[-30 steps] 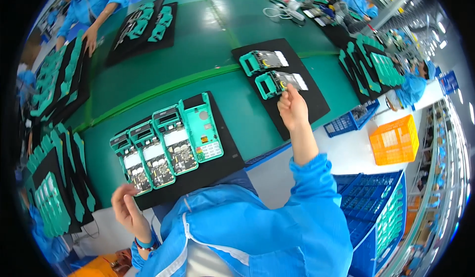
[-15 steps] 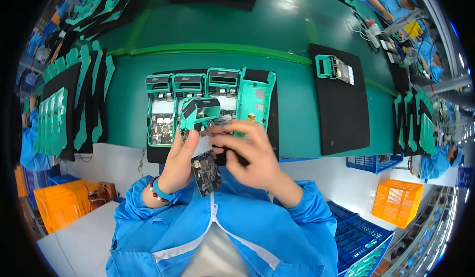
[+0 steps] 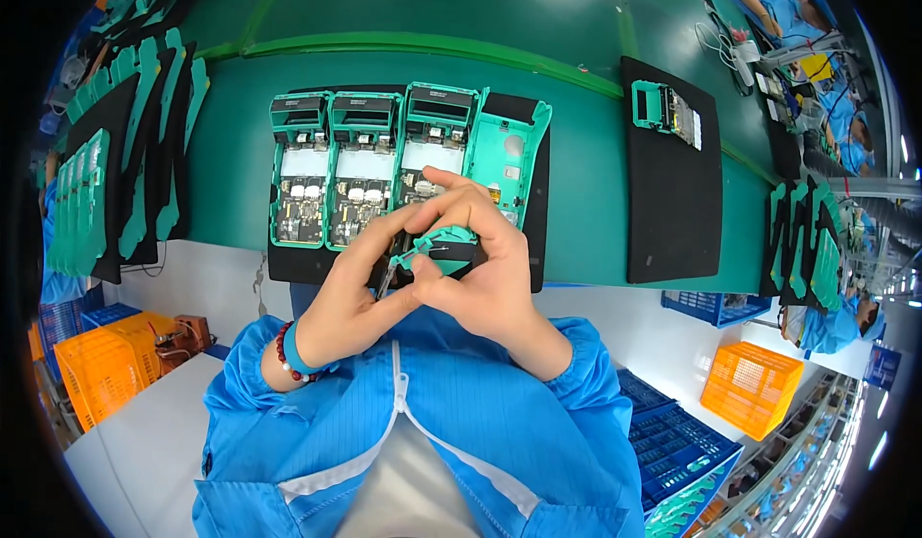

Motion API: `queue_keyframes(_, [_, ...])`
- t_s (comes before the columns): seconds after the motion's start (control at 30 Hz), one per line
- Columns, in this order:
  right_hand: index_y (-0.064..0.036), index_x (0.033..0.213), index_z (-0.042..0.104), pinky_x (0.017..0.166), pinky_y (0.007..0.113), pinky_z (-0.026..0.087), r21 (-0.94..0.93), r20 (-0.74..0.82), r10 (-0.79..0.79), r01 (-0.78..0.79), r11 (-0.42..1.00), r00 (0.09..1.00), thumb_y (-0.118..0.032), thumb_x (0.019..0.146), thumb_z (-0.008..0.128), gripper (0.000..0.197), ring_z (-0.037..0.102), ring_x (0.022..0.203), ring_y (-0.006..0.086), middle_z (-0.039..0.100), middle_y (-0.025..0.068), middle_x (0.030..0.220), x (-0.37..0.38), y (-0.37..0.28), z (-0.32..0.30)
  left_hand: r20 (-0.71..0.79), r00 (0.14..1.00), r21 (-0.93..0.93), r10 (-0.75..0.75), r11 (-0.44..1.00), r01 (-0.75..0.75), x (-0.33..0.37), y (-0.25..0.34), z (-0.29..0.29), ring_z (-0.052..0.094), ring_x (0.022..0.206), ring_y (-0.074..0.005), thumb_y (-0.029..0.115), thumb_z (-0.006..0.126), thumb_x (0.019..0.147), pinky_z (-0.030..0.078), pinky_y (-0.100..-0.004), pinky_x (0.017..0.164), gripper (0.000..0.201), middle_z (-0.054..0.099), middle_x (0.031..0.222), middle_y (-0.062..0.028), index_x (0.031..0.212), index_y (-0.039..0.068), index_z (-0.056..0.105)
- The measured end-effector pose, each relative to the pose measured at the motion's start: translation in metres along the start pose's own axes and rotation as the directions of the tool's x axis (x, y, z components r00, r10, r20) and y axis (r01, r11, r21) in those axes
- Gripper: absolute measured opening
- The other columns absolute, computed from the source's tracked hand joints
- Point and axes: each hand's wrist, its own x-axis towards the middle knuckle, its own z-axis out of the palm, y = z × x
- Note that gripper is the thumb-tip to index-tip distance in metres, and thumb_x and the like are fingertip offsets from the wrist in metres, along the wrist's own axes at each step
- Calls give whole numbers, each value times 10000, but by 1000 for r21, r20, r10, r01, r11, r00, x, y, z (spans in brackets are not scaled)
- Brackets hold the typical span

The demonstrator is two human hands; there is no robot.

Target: The person assembles internal components into handheld electronic devices by hand, inserting circuit boards and batteries into the device casings.

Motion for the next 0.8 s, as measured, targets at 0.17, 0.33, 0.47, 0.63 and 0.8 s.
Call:
queue_keyframes(0.17, [-50, 994, 670, 1120, 498, 389, -94, 53, 54, -49, 994, 997, -7, 738, 754, 273, 544, 1288, 367, 683, 61, 1060, 1, -10, -2, 78, 997, 85, -9, 996, 2, 5, 2, -13, 572, 1183, -358, 130, 777, 849, 460, -409, 1028, 731, 539, 1376, -214, 1486, 8, 439])
queue_keyframes(0.33, [-44, 1045, 685, 1114, 484, 392, -92, 88, 24, -15, 996, 996, -50, 786, 784, 277, 505, 1340, 370, 634, 121, 1219, -4, -9, -10, 44, 997, 43, -57, 998, 56, -2, 3, -8, 573, 1207, -366, 156, 849, 774, 462, -416, 1019, 1007, 538, 1411, -204, 1569, -3, 251])
queue_keyframes(0.47, [-19, 1374, 512, 1025, 373, 472, 148, -33, 323, -314, 938, 946, -124, 886, 775, 563, 542, 1278, 232, 559, 157, 1317, -4, -21, 5, -2, 1000, 258, 23, 966, -21, -3, 5, -10, 586, 1193, -365, 134, 897, 682, 453, -436, 982, 1200, 565, 1393, -172, 1605, 0, 143])
queue_keyframes(0.63, [-39, 1304, 556, 925, 347, 510, 207, 130, 520, -536, 818, 844, -134, 824, 846, 569, 612, 1129, 192, 617, 106, 1217, -12, -13, -5, -55, 981, 374, 184, 915, -151, -7, 4, -15, 606, 1090, -325, 116, 920, 567, 449, -434, 925, 1190, 592, 1347, -130, 1567, 28, 282])
queue_keyframes(0.8, [-78, 1163, 669, 960, 357, 456, -36, 165, 86, -82, 996, 982, -113, 738, 889, 480, 580, 1105, 258, 607, 130, 1179, -13, -8, -11, 132, 953, 632, 271, 718, -292, -17, 1, -25, 632, 1027, -248, 139, 885, 571, 425, -394, 854, 857, 654, 1225, -57, 1351, 104, 531])
